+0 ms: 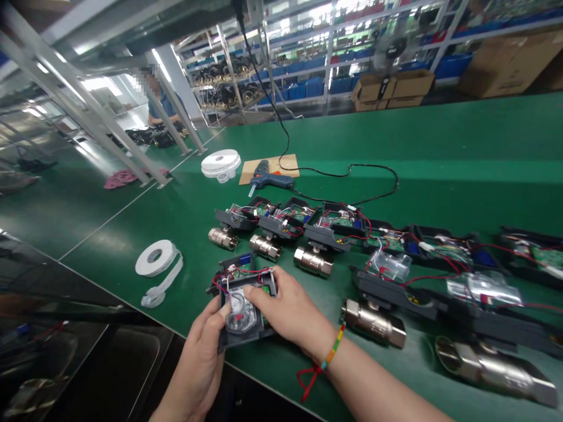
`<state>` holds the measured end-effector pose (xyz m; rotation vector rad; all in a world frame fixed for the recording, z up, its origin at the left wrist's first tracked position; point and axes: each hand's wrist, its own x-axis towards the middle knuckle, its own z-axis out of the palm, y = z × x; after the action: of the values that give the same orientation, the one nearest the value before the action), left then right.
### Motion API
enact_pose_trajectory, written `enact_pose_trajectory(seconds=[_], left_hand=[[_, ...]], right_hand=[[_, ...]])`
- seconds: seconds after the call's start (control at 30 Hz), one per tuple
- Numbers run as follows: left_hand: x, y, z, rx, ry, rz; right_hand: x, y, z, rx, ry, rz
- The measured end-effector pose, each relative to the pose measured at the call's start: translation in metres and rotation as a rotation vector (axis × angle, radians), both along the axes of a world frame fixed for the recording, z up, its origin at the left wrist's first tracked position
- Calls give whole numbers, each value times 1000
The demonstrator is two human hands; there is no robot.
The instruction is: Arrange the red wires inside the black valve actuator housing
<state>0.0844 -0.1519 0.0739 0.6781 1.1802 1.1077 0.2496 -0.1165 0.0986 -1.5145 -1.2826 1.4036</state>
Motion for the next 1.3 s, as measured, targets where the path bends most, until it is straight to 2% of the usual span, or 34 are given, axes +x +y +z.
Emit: enact_pose_trajectory(seconds=[0.13, 0.37, 0.53, 0.83, 0.97, 1.1, 1.23, 1.3], left_hand=[[0, 2, 1, 15, -17, -28], [2, -3, -4, -48, 6, 71], [4, -1, -3, -20, -7, 58], [11, -4, 12, 126, 47, 31], [13, -13, 12, 205, 96, 12], [14, -27, 8, 272, 250, 84], [8, -43, 10, 284, 340, 114], [7, -53, 15, 264, 340, 100]], right_hand=[[-3, -1, -1, 4, 54, -19], [-6, -1, 2, -1, 32, -70], [-6, -5, 2, 13, 15, -71], [0, -34, 12, 36, 86, 51], [-3, -42, 10, 17, 157, 29], [0, -56, 7, 53, 200, 50], [3, -76, 12, 94, 334, 154], [3, -86, 18, 87, 388, 150]])
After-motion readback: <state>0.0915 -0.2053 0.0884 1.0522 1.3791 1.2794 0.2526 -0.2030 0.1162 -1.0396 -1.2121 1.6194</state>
